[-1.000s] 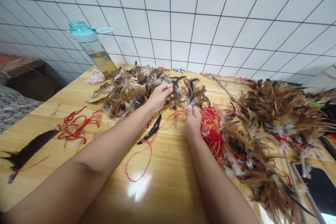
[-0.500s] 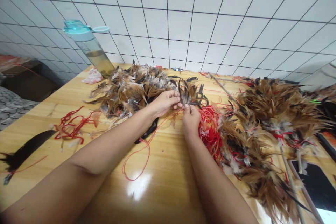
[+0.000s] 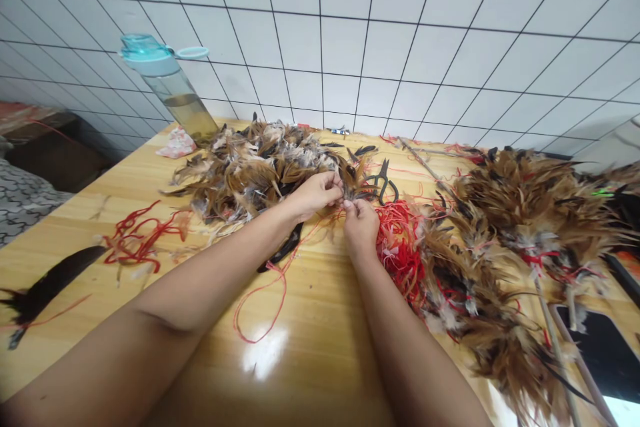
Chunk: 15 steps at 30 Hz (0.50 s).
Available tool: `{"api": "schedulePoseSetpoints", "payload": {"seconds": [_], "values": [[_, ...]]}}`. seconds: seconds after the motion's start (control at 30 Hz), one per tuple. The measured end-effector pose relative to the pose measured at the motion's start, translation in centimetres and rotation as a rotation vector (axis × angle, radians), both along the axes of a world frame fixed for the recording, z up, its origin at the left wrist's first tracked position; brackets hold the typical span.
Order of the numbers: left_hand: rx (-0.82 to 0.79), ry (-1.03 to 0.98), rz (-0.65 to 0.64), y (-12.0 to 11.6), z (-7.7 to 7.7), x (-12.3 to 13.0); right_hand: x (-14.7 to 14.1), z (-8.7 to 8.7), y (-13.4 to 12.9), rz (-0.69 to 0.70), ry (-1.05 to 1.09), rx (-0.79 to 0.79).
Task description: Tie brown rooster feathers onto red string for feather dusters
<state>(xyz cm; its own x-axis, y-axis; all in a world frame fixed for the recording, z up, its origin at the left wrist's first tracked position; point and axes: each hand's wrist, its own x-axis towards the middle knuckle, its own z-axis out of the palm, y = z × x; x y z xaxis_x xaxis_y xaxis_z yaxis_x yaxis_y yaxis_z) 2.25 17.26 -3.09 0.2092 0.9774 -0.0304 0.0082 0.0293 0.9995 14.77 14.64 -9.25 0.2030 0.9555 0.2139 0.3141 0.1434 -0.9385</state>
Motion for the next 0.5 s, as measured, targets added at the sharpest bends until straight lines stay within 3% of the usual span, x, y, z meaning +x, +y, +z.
{"api": "schedulePoseSetpoints", "payload": {"seconds": [0.13, 0.37, 0.5], "values": [[-0.014, -0.023, -0.038, -0.1, 0.0, -0.2, 0.1, -0.1, 0.0, 0.021, -0.026, 0.005], [-0.188, -0.079, -0.238, 0.2, 0.7, -1.9, 0.1, 0.8, -0.4, 0.056, -0.166, 0.035], [-0.162, -0.046, -0.286, 0.2, 0.9, -2.2, 0.0, 1.5, -0.7, 0.030, -0.339, 0.041]]}}
